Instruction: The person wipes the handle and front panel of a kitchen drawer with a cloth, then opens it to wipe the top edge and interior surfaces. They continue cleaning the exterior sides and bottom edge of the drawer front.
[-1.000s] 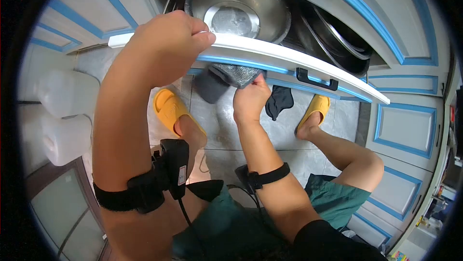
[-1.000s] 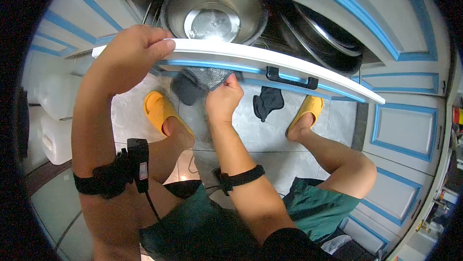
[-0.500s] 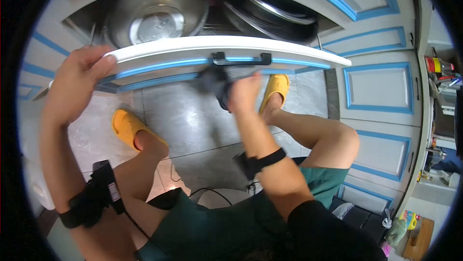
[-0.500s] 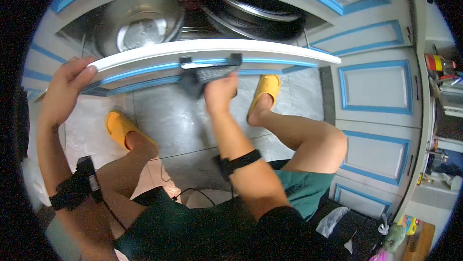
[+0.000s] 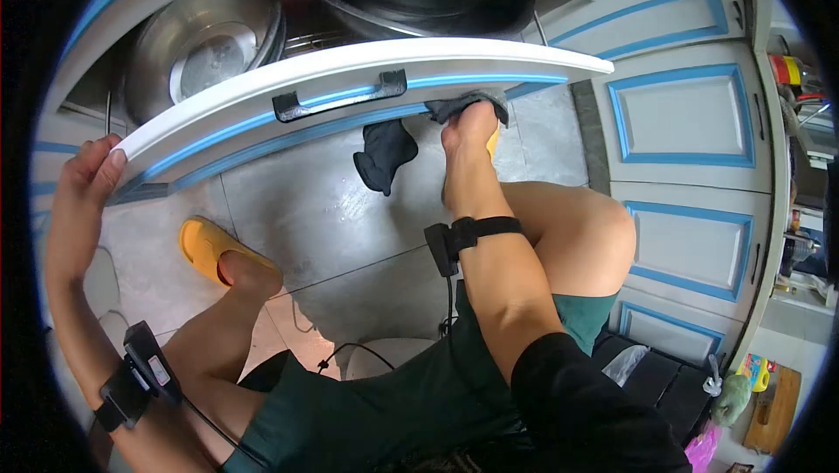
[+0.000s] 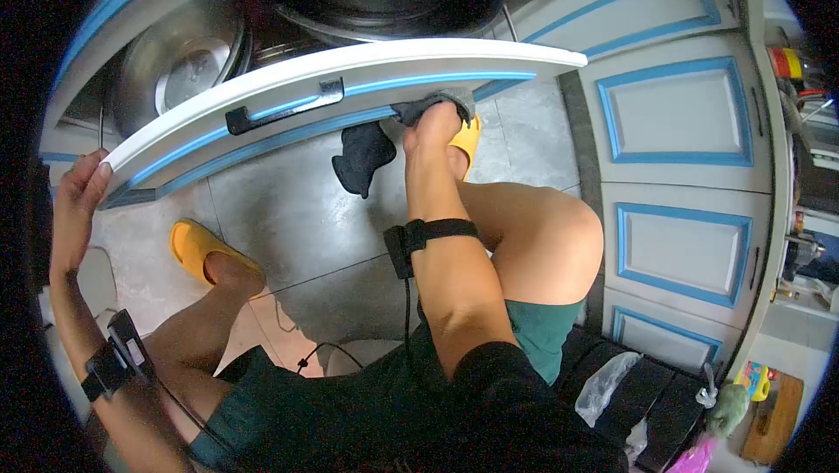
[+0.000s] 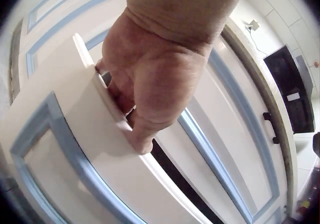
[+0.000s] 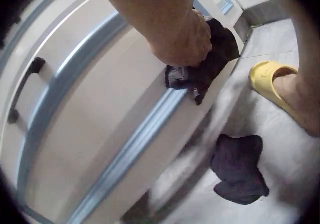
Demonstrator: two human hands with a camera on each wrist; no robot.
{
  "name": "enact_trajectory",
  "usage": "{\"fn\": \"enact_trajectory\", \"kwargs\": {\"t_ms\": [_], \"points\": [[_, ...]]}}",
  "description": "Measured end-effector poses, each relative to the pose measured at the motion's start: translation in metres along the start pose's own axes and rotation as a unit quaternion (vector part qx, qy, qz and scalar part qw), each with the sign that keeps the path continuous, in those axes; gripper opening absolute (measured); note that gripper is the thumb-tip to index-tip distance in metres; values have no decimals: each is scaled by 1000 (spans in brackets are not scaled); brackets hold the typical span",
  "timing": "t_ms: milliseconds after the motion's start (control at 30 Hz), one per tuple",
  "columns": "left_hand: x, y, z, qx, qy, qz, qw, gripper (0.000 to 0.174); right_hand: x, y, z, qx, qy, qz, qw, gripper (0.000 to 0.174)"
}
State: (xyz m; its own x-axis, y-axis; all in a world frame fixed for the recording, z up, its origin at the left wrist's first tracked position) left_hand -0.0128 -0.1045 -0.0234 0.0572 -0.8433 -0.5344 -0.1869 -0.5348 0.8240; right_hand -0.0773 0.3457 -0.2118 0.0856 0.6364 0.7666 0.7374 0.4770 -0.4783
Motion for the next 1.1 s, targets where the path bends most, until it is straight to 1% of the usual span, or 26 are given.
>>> {"fn": "enact_trajectory", "kwargs": {"t_ms": [100,133,167,200,233,267,333,467,500,533,567,600,633,667,700,733,767,833,867,900,933,967,1000,1033,1067,1100], "points": [[5,4,4,37,-2,19,999,38,3,-23,-23,-25,-75,24,997,30],[0,6,2,18,3,18,1000,37,-5,-28,-31,-40,-132,-16,990,28],[-5,4,-1,2,7,19,1000,37,-20,-31,-46,-99,-169,-5,981,26],[-8,1,-3,-13,10,19,1000,36,-49,-29,-56,-59,-199,31,978,22],[-5,0,-3,-24,7,28,999,37,-77,-30,-77,-74,-245,13,967,15],[4,-1,-2,-35,4,35,999,38,-138,-27,-92,-13,-264,-4,964,12],[11,-4,-1,-40,5,51,998,40,-254,-22,-120,113,-290,-43,949,18],[7,2,3,-48,5,103,993,45,-217,-73,-191,15,-446,-6,895,14],[11,3,-1,-55,7,118,991,46,-235,-45,-157,115,-150,-383,904,13],[18,3,0,-39,8,85,996,47,-204,-34,-141,133,-194,-273,933,12],[26,3,4,-23,11,50,998,48,-172,-23,-125,143,-241,-161,946,11],[30,4,4,-26,12,48,998,49,-163,15,-69,159,-156,-281,934,10],[20,1,3,-42,15,50,998,48,-119,13,-53,55,-219,-194,955,11],[10,1,2,-31,14,62,997,48,-72,8,-40,-62,-255,-92,961,15],[4,1,1,-31,15,71,997,48,-34,3,-33,-19,-174,-116,978,20],[-3,1,1,-30,17,80,996,49,-17,5,-12,18,-149,-1,989,24],[-8,-1,-1,-41,24,85,995,49,-7,7,6,12,-130,27,991,26],[-5,1,-1,-23,40,78,996,50,-23,5,2,-24,-110,16,993,24],[1,4,4,3,47,67,997,52,-41,3,-8,-12,-141,3,990,21],[6,5,6,29,54,54,997,54,-62,-4,-36,-35,-172,-40,984,21],[10,5,5,1,48,51,998,54,-83,-13,-66,-55,-205,-80,974,21],[13,2,5,-24,41,49,998,55,-111,-12,-86,-17,-231,-121,965,17],[14,-1,5,-48,34,47,997,55,-138,-14,-102,73,-225,-195,952,12],[14,-2,4,-38,35,54,997,57,-176,-13,-104,231,-140,-325,906,9],[12,0,5,-31,35,62,997,59,-195,-11,-105,334,-39,-429,839,8],[12,1,6,-26,35,69,997,61,-168,-20,-120,366,30,-527,766,9]]}}
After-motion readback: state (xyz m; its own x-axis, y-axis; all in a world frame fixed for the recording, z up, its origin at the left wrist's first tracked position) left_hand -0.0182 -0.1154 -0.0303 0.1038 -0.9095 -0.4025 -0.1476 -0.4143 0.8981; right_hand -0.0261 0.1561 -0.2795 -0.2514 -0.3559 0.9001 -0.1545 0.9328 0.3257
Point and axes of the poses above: each hand's wrist, its own z-axis towards the middle knuckle, its own y-axis out of the back of the hand, x = y × z, the point moved 1 cm from there along z, towards the middle knuckle, and after that the axes turned 5 degrees about -y, right-handed, at the moved point
